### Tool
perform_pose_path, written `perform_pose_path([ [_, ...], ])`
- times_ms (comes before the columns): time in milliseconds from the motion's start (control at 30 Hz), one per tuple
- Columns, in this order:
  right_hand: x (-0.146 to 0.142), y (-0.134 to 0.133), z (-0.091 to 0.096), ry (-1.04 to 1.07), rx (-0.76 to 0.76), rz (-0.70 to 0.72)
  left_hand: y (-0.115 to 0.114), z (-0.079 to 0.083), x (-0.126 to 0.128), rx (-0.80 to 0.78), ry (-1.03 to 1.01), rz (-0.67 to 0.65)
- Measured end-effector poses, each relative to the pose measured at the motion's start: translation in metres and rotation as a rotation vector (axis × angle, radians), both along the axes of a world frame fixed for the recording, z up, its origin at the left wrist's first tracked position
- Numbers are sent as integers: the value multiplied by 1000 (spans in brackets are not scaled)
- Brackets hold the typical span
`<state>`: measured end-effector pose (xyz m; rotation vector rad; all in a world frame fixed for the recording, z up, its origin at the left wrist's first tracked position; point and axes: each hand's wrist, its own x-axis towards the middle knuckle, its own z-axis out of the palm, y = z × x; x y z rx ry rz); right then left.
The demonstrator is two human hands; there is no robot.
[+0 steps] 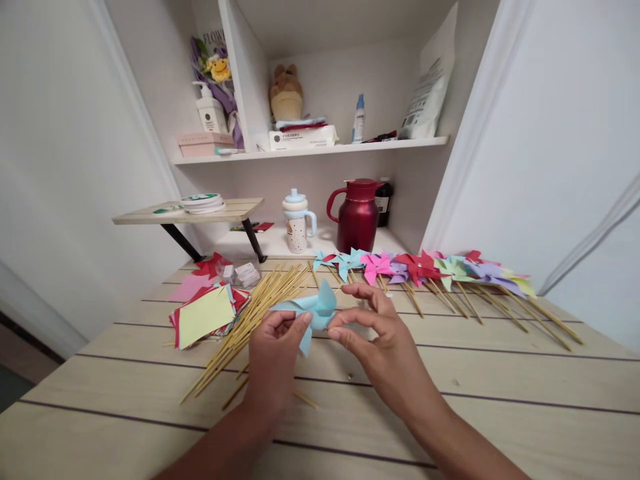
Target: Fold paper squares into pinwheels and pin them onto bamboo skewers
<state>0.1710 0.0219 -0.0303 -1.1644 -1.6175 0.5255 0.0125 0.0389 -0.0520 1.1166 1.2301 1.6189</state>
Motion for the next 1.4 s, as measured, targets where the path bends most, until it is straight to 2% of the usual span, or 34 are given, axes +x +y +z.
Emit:
perform_pose_path([
  [200, -1, -6, -4, -21, -67, 74, -4, -3, 4, 22, 10, -26],
  [400, -3, -8, -4, 79, -111, 66, -8, -1, 6, 38, 6, -78],
  [500, -2, -9, -2, 58, -139, 98, -10, 1, 6, 67, 10, -110],
  [733, 1, -13, 0, 36, -95, 108, -13, 6, 7, 79, 84, -62],
  [1100, 3, -14, 1, 16, -1, 84, -17, 2, 9, 127, 59, -114],
  [1400, 5, -14, 2, 0, 2, 67, -23, 10, 12, 120, 32, -191],
])
